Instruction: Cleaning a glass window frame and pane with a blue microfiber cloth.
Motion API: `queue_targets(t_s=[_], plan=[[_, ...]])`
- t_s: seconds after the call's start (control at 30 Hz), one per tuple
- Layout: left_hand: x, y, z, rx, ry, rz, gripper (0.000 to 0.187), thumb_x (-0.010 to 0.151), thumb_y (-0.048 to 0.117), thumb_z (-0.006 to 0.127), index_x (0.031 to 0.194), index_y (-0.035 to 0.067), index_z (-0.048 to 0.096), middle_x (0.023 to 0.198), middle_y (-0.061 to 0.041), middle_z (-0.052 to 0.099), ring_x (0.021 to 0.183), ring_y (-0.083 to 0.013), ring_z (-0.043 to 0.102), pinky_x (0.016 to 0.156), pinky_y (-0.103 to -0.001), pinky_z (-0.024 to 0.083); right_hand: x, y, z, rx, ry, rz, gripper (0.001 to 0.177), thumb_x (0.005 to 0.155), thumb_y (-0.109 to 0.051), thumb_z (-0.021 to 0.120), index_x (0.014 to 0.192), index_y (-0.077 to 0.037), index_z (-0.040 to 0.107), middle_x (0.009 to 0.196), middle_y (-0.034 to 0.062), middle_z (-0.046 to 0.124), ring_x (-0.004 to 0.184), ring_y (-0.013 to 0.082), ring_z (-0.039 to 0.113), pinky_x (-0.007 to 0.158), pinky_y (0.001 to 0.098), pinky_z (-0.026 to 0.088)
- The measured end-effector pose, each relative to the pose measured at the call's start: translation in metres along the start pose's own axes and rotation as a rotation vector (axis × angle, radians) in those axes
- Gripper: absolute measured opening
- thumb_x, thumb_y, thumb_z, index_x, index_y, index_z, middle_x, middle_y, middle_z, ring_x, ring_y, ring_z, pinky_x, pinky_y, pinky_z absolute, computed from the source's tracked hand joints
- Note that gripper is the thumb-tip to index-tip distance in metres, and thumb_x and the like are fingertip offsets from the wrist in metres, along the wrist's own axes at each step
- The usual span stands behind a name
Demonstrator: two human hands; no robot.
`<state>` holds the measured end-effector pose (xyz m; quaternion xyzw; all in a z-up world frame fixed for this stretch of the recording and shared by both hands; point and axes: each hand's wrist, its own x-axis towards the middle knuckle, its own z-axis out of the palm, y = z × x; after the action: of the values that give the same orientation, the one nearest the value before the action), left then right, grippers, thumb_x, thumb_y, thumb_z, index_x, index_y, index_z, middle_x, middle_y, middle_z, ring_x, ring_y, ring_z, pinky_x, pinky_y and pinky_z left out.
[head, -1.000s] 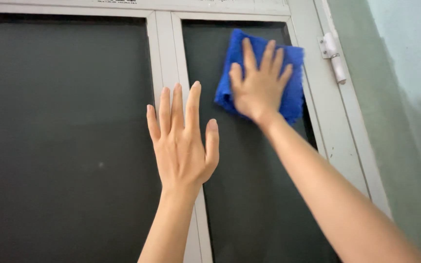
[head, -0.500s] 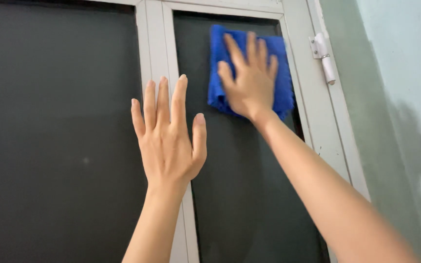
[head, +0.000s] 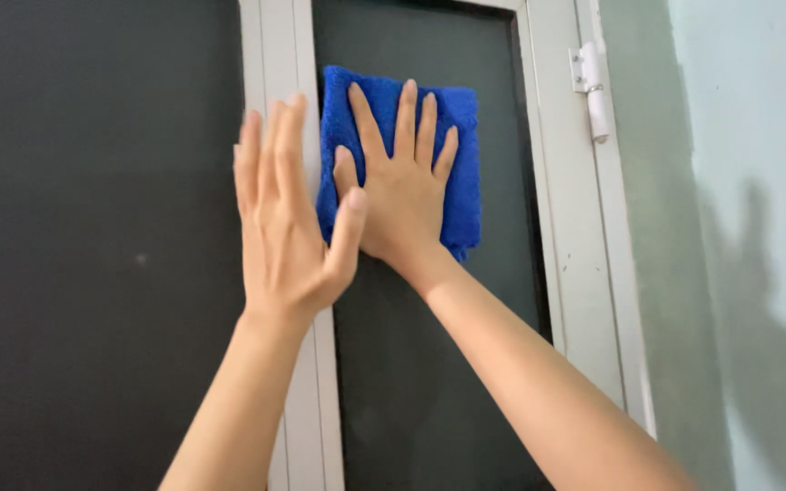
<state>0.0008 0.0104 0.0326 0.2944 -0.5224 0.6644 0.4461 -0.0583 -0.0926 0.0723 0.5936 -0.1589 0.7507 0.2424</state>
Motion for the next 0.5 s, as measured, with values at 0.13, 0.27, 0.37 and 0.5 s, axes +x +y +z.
queue_targets(t_s=[0.13,0.27,0.37,0.5], plan=[[-0.005,0.016,-0.011,0.052,-0.043,-0.109,0.065,0.103,0.039,0.040,0.152,0.006,0.014,0.160,-0.020,0.021,0.150,-0.0422,0.009,0.122,-0.059,0.012,-0.001,0.022,-0.009,0.106,-0.011,-0.103,0.054,0.101,-0.046,0.034,0.152,-0.030,0.023,0.160,0.0142,0.014,0.149,0.0350,0.012,0.118,0.0568,0.009],[-0.024,0.028,-0.012,0.300,-0.127,-0.066,0.068,0.097,0.036,0.043,0.150,0.001,0.020,0.156,-0.023,0.024,0.147,-0.0386,0.012,0.120,-0.054,0.012,0.008,0.055,-0.011,0.059,0.018,0.069,0.057,0.097,-0.050,0.032,0.150,-0.031,0.027,0.158,0.0136,0.017,0.146,0.0354,0.016,0.114,0.0582,0.012],[-0.041,0.035,-0.016,0.374,-0.158,-0.054,0.067,0.094,0.033,0.046,0.149,0.001,0.026,0.152,-0.027,0.031,0.144,-0.0407,0.019,0.117,-0.055,0.016,0.004,0.074,-0.016,0.074,-0.025,0.180,0.057,0.098,-0.050,0.025,0.150,-0.029,0.026,0.157,0.0134,0.016,0.145,0.0334,0.013,0.114,0.0549,0.006],[-0.054,0.035,-0.019,0.347,-0.157,-0.098,0.065,0.092,0.033,0.046,0.148,0.003,0.029,0.152,-0.024,0.033,0.144,-0.0390,0.022,0.116,-0.054,0.017,0.001,0.066,-0.008,0.015,0.034,0.266,0.054,0.098,-0.045,0.028,0.150,-0.028,0.028,0.155,0.0191,0.022,0.143,0.0367,0.019,0.112,0.0573,0.009]])
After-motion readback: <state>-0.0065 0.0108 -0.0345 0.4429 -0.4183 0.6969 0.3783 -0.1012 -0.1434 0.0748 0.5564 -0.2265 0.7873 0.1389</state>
